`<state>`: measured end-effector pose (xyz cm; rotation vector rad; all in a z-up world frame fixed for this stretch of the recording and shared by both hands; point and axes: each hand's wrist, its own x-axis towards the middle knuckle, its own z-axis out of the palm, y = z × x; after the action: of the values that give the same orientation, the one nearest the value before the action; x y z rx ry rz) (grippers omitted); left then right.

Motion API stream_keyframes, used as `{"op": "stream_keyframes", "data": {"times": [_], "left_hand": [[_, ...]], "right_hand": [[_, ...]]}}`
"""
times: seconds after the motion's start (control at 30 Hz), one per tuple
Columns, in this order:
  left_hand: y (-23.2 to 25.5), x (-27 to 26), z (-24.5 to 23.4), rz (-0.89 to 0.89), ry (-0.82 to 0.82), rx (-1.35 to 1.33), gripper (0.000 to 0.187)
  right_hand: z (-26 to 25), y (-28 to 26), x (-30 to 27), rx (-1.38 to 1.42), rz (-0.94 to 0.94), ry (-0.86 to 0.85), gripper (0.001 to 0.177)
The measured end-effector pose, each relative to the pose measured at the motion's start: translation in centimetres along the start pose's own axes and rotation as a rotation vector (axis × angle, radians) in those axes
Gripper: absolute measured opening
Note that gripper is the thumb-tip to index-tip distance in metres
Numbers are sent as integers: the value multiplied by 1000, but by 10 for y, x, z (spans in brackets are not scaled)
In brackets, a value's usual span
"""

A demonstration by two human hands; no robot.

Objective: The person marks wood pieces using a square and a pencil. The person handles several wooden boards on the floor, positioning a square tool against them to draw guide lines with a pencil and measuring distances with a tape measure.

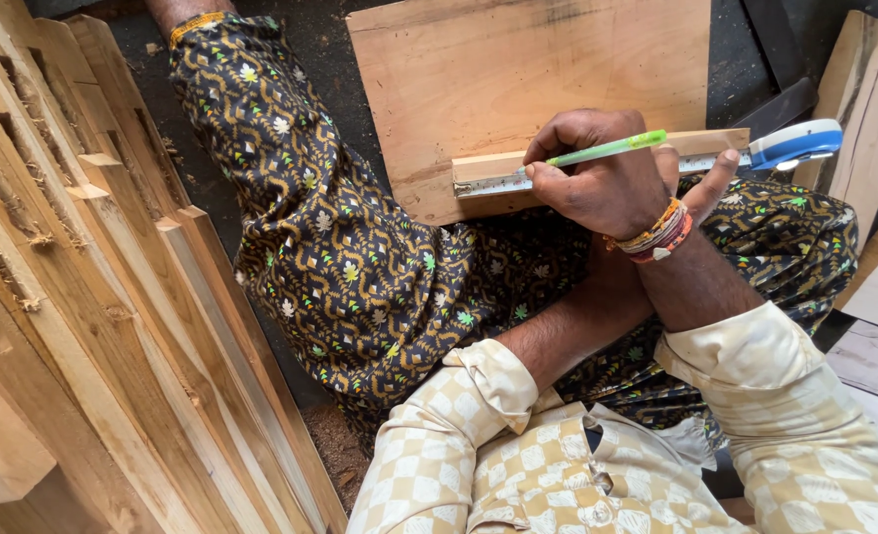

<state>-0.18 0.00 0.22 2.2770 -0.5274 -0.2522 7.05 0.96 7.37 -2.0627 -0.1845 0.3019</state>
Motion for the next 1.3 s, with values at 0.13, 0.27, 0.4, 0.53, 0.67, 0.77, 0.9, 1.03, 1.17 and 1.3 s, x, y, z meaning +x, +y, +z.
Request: {"op": "stream_keyframes", "data": {"times": [0.13, 0.27, 0.4, 0.53, 0.67, 0.77, 0.9, 1.03, 1.17, 1.3], "left_hand": [[-1, -3, 1, -1, -10, 4, 44], [0, -4, 1, 1, -18, 6, 45], [-1, -3, 1, 5, -20, 15, 45], [1, -3, 1, 11, -26, 16, 46], [0, -5, -2, 17, -34, 29, 47], [-1, -8, -2, 17, -50, 43, 48], [-4, -12, -1, 26, -91, 62, 48], [-3, -28, 0, 30, -196, 89, 49], [-4, -31, -13, 15, -219, 127, 50], [4, -29, -29, -13, 126, 190, 70]], "right_hand": [[0, 1, 0, -21, -7, -1, 13], [1, 2, 0, -44, -19, -1, 12], [0, 2, 1, -34, 0, -12, 13], [1, 2, 0, -45, 4, -6, 13], [1, 3, 1, -50, -10, 3, 15], [0, 4, 0, -36, -8, -14, 12], [4, 6, -2, 104, 52, 81, 9], [4, 6, -17, 384, 66, 250, 12], [-23, 2, -27, 157, -307, 333, 14], [-69, -9, -56, -1071, -363, 663, 20]]}}
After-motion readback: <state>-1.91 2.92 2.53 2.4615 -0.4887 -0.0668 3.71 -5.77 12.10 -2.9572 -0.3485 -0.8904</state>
